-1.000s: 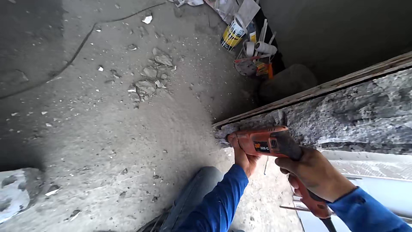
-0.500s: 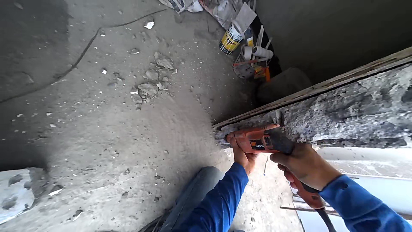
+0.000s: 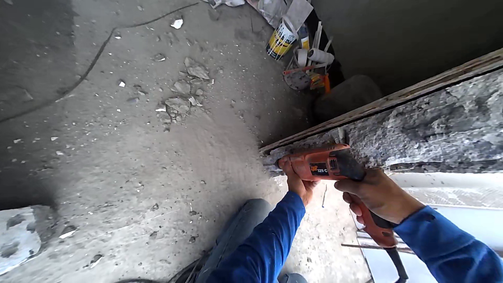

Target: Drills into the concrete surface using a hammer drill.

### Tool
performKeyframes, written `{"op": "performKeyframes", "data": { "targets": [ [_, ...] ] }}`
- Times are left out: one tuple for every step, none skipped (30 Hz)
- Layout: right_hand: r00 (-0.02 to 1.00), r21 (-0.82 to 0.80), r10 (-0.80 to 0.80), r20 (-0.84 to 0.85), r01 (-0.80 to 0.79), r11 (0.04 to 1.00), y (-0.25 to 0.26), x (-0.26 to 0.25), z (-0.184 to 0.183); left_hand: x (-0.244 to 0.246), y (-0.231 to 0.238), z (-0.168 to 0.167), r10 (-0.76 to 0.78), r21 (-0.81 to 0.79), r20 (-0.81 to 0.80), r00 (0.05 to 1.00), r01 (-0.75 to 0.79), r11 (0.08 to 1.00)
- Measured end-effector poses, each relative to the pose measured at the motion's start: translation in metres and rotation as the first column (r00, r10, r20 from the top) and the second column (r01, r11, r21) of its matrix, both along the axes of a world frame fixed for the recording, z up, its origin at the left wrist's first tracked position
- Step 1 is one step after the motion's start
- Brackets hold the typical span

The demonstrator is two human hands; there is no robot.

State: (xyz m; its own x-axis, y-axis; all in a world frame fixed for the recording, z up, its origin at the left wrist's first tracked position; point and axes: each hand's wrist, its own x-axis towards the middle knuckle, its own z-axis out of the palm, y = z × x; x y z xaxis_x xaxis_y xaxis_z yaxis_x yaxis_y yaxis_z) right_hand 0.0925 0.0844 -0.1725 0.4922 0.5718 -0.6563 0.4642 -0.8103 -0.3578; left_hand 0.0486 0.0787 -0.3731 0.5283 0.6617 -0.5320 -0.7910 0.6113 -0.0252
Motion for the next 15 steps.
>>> {"op": "performKeyframes", "data": {
  "targets": [
    [1.0, 0.007, -0.011, -0.02, 0.011, 1.0, -0.001, 0.001, 0.0, -0.001, -0.001, 0.001, -0.016, -0.018, -0.005, 1.0, 0.016, 1.0],
    [0.999, 0.008, -0.023, -0.041, 0.023, 1.0, -0.003, 0.002, -0.001, -0.001, -0.001, 0.002, -0.036, -0.041, -0.014, 0.999, 0.036, 0.999],
    [0.998, 0.008, -0.03, -0.052, 0.031, 0.999, -0.004, 0.003, -0.001, 0.0, -0.001, 0.002, -0.051, -0.051, -0.021, 0.998, 0.05, 0.997],
    [0.998, 0.008, -0.035, -0.057, 0.035, 0.999, -0.004, 0.003, -0.001, 0.001, -0.001, 0.0, -0.06, -0.05, -0.015, 0.998, 0.06, 0.997],
    [0.997, 0.007, -0.039, -0.059, 0.04, 0.999, -0.004, 0.003, -0.001, 0.001, -0.001, 0.0, -0.068, -0.048, -0.013, 0.998, 0.067, 0.997],
    [0.997, 0.006, -0.045, -0.06, 0.046, 0.999, -0.004, 0.002, -0.001, 0.0, 0.0, 0.0, -0.074, -0.056, -0.019, 0.997, 0.073, 0.996],
    [0.997, 0.002, -0.054, -0.057, 0.054, 0.999, -0.003, 0.001, -0.001, -0.002, 0.0, 0.002, -0.075, -0.063, -0.034, 0.997, 0.073, 0.995],
    [0.997, -0.005, -0.063, -0.049, 0.063, 0.998, -0.003, 0.0, -0.001, -0.005, -0.001, 0.006, -0.072, -0.058, -0.051, 0.996, 0.069, 0.996],
    [0.997, -0.01, -0.069, -0.043, 0.069, 0.998, -0.004, -0.001, -0.001, -0.008, -0.002, 0.009, -0.061, -0.046, -0.066, 0.996, 0.058, 0.997],
    [0.997, -0.011, -0.066, -0.038, 0.066, 0.998, -0.004, -0.002, -0.001, -0.009, -0.004, 0.009, -0.044, -0.019, -0.065, 0.997, 0.043, 0.999],
    [0.997, -0.008, -0.066, -0.037, 0.065, 0.998, -0.004, -0.002, 0.0, -0.008, -0.004, 0.009, -0.029, -0.003, -0.06, 0.998, 0.029, 1.0],
    [0.997, -0.001, -0.069, -0.036, 0.069, 0.998, -0.005, -0.004, -0.001, -0.007, -0.004, 0.006, -0.018, 0.004, -0.056, 0.998, 0.018, 1.0],
    [0.997, 0.005, -0.069, -0.038, 0.069, 0.998, -0.006, -0.005, -0.001, -0.005, -0.004, 0.002, -0.014, 0.005, -0.058, 0.998, 0.014, 1.0],
    [0.997, 0.01, -0.063, -0.045, 0.063, 0.998, -0.006, -0.006, -0.001, -0.004, -0.003, 0.0, -0.016, 0.002, -0.048, 0.999, 0.016, 1.0],
    [0.997, 0.015, -0.061, -0.056, 0.062, 0.998, -0.007, -0.007, -0.002, -0.006, -0.002, 0.0, -0.021, -0.005, -0.04, 0.999, 0.021, 1.0]
  ]
}}
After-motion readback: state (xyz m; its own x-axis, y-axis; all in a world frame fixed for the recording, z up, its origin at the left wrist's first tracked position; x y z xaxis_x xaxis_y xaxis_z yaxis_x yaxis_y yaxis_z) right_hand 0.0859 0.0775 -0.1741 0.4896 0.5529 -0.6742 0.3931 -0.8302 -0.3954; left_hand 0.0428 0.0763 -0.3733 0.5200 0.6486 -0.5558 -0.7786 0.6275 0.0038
